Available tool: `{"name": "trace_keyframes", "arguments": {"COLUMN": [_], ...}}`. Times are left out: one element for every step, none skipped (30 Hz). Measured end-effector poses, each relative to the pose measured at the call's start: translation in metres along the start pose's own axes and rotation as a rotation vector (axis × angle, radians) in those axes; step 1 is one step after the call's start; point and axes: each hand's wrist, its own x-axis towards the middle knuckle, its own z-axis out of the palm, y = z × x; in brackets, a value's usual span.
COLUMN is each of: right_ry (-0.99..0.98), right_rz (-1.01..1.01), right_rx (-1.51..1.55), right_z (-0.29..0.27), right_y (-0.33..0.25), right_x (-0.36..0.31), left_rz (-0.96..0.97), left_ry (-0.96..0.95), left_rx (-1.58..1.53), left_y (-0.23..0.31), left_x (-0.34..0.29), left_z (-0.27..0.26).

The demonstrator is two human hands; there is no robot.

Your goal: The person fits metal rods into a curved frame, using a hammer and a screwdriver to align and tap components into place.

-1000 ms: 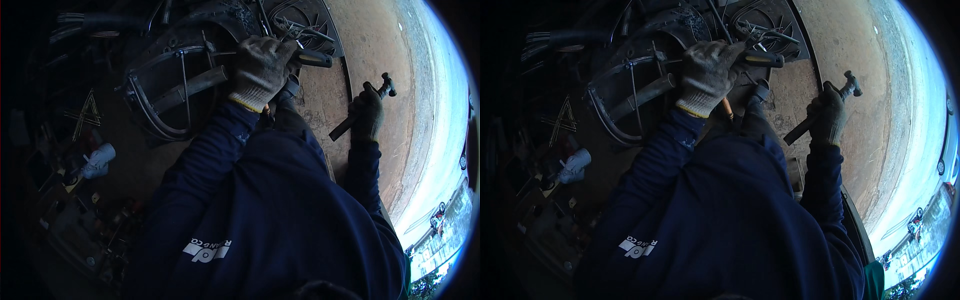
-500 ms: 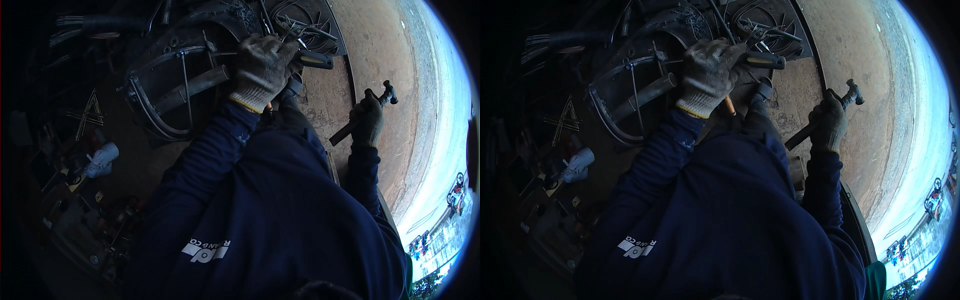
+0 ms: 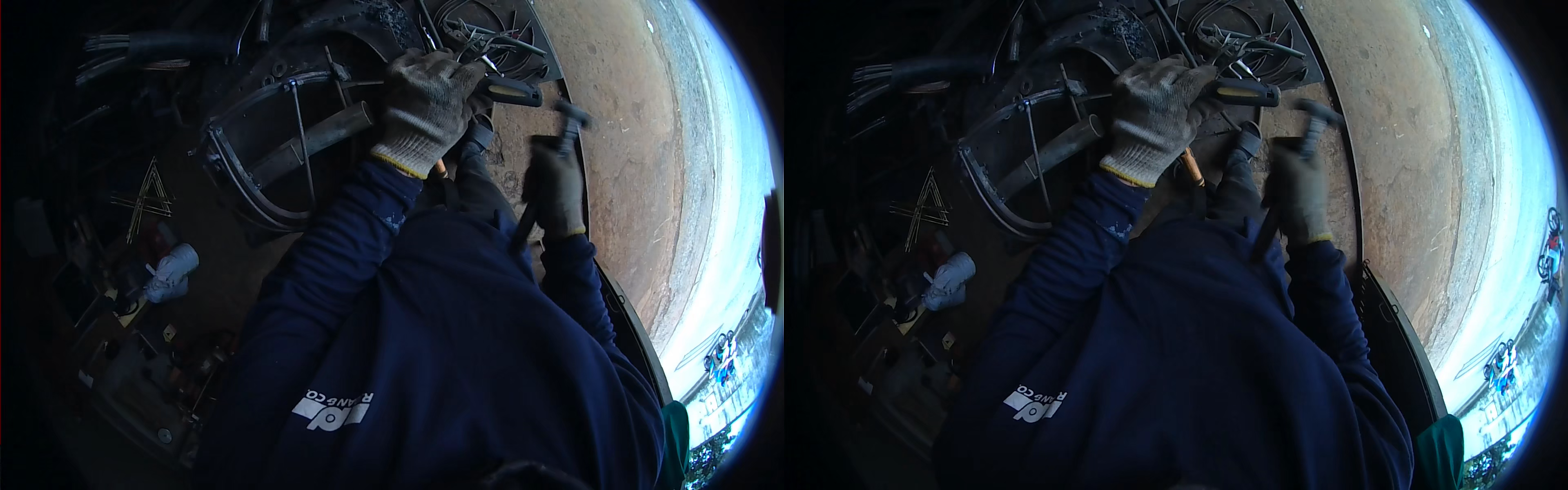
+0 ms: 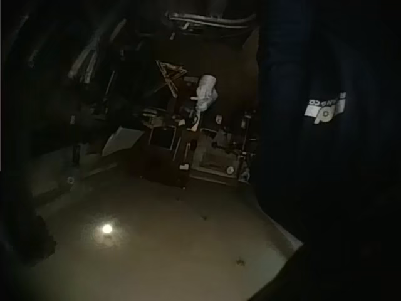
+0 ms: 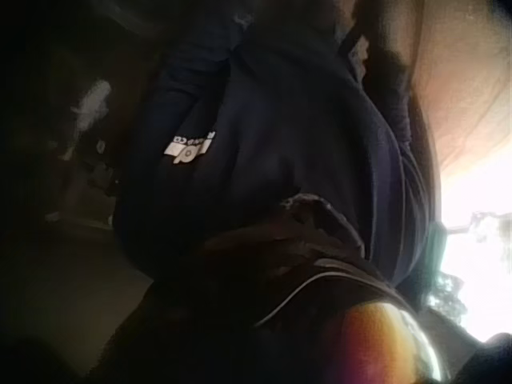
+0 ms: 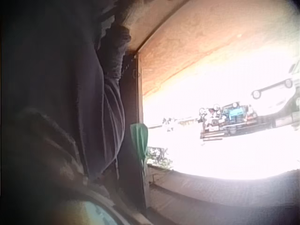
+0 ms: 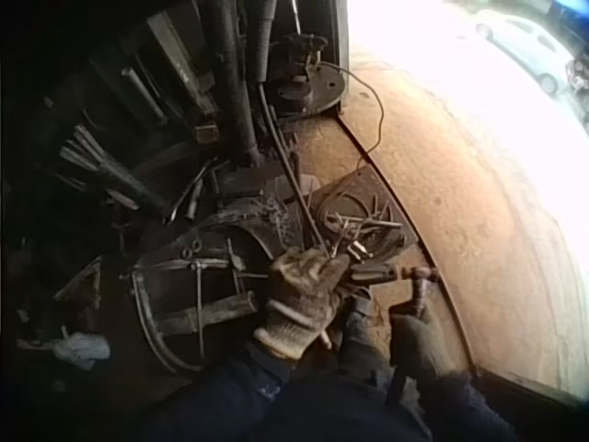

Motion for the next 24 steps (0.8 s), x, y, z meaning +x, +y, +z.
{"name": "trace_keyframes", "arguments": {"right_ry": [-0.03,-0.059,-0.089,-0.046,0.007,0.059,0.066,0.071,0.108,0.143,0.066,-0.009,-0.177,-0.155,-0.133,-0.111,-0.079,-0.083,-0.086,-0.089,-0.107,-0.123,-0.154,-0.165], "right_rz": [-0.004,-0.008,-0.012,-0.063,-0.07,-0.077,-0.108,-0.185,-0.187,-0.188,-0.133,-0.084,-0.013,-0.027,-0.041,-0.057,-0.075,-0.077,-0.08,-0.084,-0.066,-0.047,-0.028,-0.026], "right_rx": [-0.045,-0.09,-0.135,0.011,0.09,0.167,0.2,0.242,0.342,0.444,0.281,0.119,-0.123,-0.095,-0.067,-0.04,0.017,-0.003,-0.019,-0.037,-0.061,-0.088,-0.12,-0.087], "right_z": [-0.002,-0.007,-0.014,-0.021,-0.031,-0.041,-0.051,-0.06,-0.062,-0.063,-0.036,-0.002,0.006,0.002,-0.005,-0.012,-0.015,-0.015,-0.014,-0.013,-0.01,-0.006,-0.002,0.0], "right_y": [-0.002,-0.008,-0.013,-0.016,-0.018,-0.02,-0.024,-0.023,-0.016,-0.009,-0.004,-0.001,0.005,0.0,-0.01,-0.017,-0.018,-0.018,-0.019,-0.02,-0.02,-0.019,-0.018,-0.016], "right_x": [-0.003,-0.007,-0.009,-0.008,-0.004,0.001,0.002,0.004,0.015,0.024,0.009,-0.011,-0.027,-0.025,-0.02,-0.015,-0.007,-0.008,-0.009,-0.01,-0.01,-0.012,-0.012,-0.009], "left_rz": [-0.011,0.0,0.011,0.021,0.059,0.054,0.05,0.049,0.057,0.065,0.076,0.08,0.078,0.076,0.083,0.089,0.096,0.056,0.019,-0.018,-0.011,-0.008,-0.013,-0.039], "left_ry": [0.001,0.004,0.008,0.019,0.026,0.029,0.031,0.033,0.032,0.031,0.027,0.041,0.052,0.063,0.065,0.069,0.073,0.022,-0.03,-0.081,-0.106,-0.131,-0.155,-0.232], "left_rx": [0.006,-0.005,-0.016,-0.017,-0.016,-0.021,-0.025,-0.03,-0.027,-0.023,-0.023,-0.025,-0.02,-0.015,-0.019,-0.023,-0.028,-0.025,-0.021,-0.018,0.0,0.015,0.041,0.123], "left_y": [0.0,-0.001,-0.003,-0.006,-0.014,-0.014,-0.01,-0.008,-0.011,-0.014,-0.014,-0.011,-0.01,-0.009,-0.012,-0.015,-0.015,-0.013,-0.006,-0.003,-0.001,0.004,0.01,0.019], "left_x": [-0.002,-0.003,-0.004,-0.003,-0.001,-0.005,-0.005,-0.004,-0.004,-0.005,-0.006,-0.003,-0.004,-0.004,-0.004,-0.001,0.0,-0.003,-0.002,0.0,0.005,0.009,0.012,0.015], "left_z": [-0.002,-0.002,0.0,-0.001,0.002,0.004,0.002,0.001,0.003,0.006,0.01,0.01,0.005,0.002,0.003,0.004,0.005,0.004,-0.003,-0.009,-0.009,-0.007,-0.007,-0.003]}}
